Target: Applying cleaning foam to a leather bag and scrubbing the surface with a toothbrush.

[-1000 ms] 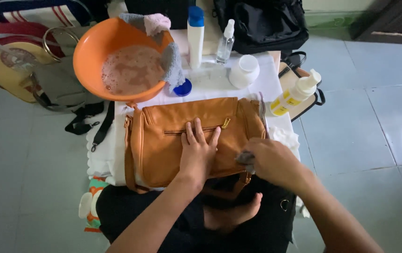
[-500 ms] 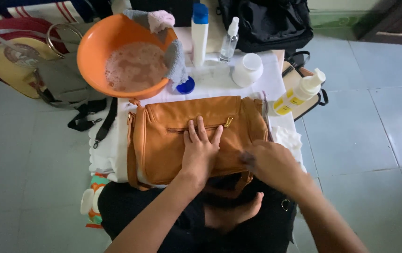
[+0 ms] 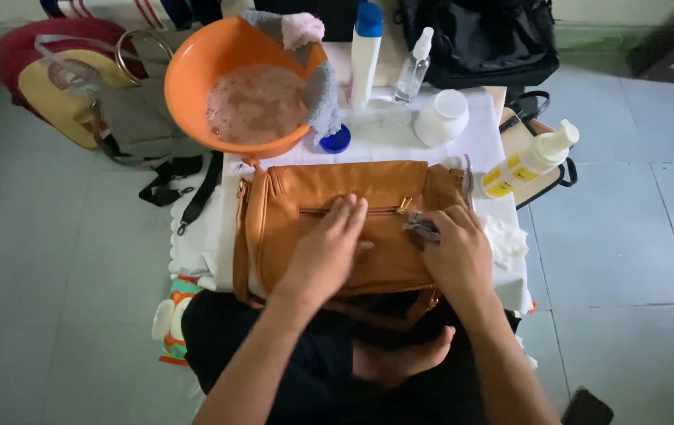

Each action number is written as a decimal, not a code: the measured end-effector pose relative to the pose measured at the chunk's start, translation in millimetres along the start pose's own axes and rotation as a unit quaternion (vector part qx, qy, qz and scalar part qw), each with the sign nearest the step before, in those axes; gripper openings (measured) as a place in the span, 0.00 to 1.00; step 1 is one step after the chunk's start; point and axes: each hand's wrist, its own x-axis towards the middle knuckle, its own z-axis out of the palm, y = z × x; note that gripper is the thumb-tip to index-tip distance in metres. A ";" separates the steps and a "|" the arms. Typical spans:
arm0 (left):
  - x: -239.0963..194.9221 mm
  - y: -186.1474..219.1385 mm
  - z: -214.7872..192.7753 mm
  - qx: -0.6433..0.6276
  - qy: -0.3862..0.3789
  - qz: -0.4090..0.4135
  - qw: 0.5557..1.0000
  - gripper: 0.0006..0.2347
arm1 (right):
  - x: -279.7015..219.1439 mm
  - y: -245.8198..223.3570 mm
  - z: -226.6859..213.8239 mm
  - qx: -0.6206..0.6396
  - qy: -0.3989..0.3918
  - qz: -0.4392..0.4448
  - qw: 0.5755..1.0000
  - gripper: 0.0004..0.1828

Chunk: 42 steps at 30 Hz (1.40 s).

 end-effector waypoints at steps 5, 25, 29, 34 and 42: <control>-35.9 -50.4 -65.0 0.069 0.179 0.009 0.981 0.21 | -3.6 -47.9 -26.7 0.090 0.002 -0.079 0.993 0.21; -63.5 -86.7 -42.3 -0.045 0.264 -0.081 0.960 0.12 | 72.8 -167.7 87.5 0.143 0.108 -0.284 0.942 0.12; -64.4 -94.3 -33.5 -0.044 0.325 -0.049 0.943 0.10 | 20.0 -172.0 74.5 0.143 -0.022 -0.336 0.931 0.12; -63.4 -98.4 -31.2 -0.002 0.339 -0.009 0.941 0.11 | -7.3 -169.9 48.9 0.107 -0.079 -0.413 0.901 0.08; -66.7 -85.8 -39.3 -0.036 0.292 -0.088 0.952 0.11 | 71.4 -152.4 100.5 0.066 0.069 -0.348 0.933 0.05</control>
